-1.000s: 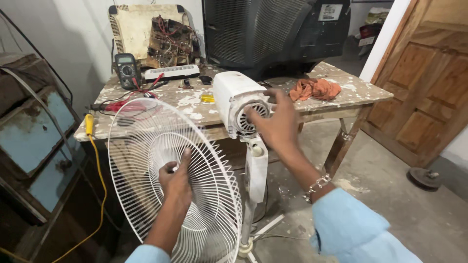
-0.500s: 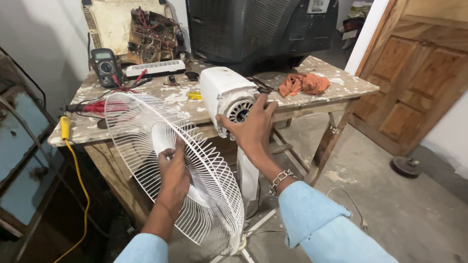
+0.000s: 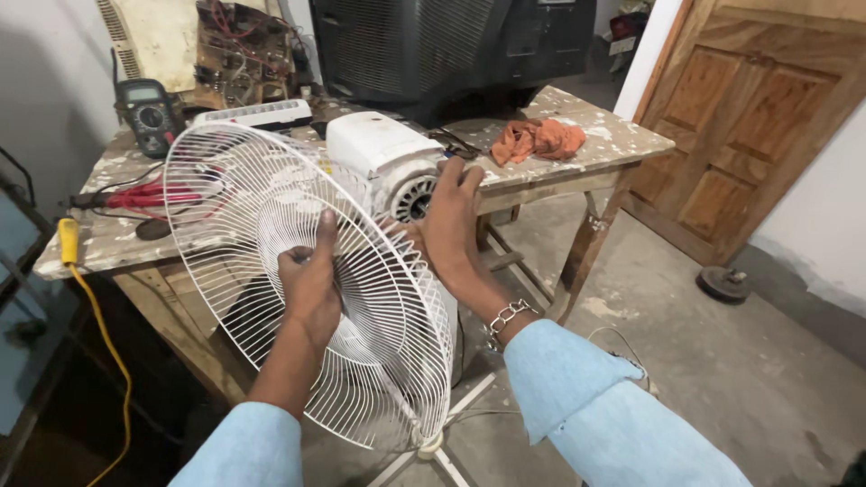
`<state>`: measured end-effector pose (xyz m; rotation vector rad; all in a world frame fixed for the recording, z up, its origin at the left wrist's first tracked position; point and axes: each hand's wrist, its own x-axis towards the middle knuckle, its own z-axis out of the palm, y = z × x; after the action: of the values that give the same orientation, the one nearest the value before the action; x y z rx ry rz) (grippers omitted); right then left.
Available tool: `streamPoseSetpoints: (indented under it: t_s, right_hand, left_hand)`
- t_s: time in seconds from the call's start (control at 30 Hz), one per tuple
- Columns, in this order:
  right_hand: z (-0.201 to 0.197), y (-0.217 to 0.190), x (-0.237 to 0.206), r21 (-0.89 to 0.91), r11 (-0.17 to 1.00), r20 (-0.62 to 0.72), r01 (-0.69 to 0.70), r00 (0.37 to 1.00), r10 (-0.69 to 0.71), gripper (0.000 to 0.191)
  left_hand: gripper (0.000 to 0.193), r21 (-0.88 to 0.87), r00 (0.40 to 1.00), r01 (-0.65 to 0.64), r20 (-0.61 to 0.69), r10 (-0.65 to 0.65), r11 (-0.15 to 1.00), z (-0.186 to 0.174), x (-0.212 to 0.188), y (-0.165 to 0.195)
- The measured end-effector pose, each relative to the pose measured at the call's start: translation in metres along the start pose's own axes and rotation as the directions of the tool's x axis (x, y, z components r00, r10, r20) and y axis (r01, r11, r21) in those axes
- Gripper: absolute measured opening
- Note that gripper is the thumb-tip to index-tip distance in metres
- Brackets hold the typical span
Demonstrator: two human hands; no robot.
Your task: The person opens the white motor housing of a pedestal fan on a workbench, then retrieves the fan blade and wire grilles from the floor. They mount the rear grille onto the motor, fit the blade assembly, attach the large front grille, and secure it by threading and tightening the round plastic locking nut at the center by hand.
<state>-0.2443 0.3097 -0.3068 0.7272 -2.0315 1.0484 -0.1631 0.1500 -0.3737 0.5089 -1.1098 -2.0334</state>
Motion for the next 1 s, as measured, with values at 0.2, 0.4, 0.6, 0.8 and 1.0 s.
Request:
streamPoseSetpoints:
  t_s: [0.2,0.4,0.6,0.8,1.0]
  right_hand:
    - [0.013,0.032,0.027,-0.011,0.998,-0.02,-0.064,0.998,0.064,0.024]
    - [-0.005,0.039,0.013,0.057,0.994,-0.006,-0.089,0.996,0.09,0.027]
    - [-0.016,0.008,0.025,0.11,0.989,0.009,-0.095,0.996,0.094,0.03]
    - [-0.045,-0.022,0.009,0.369,0.927,0.104,-0.072,0.994,0.036,0.076]
    - [-0.047,-0.025,0.009,0.29,0.954,0.095,0.078,0.989,-0.109,0.08]
  left_hand:
    - [0.07,-0.108,0.998,0.005,0.064,0.002,0.994,0.021,0.013,0.027]
    - [0.093,-0.181,0.995,0.08,0.08,-0.066,0.98,0.034,0.011,0.044]
    - [0.1,-0.376,0.934,0.196,0.352,-0.056,0.906,0.029,0.017,0.065]
    - [0.123,0.29,0.764,-0.523,0.576,0.291,0.801,-0.003,-0.012,0.075]
    - [0.109,-0.126,0.883,0.175,0.459,-0.099,0.976,0.033,0.011,0.076]
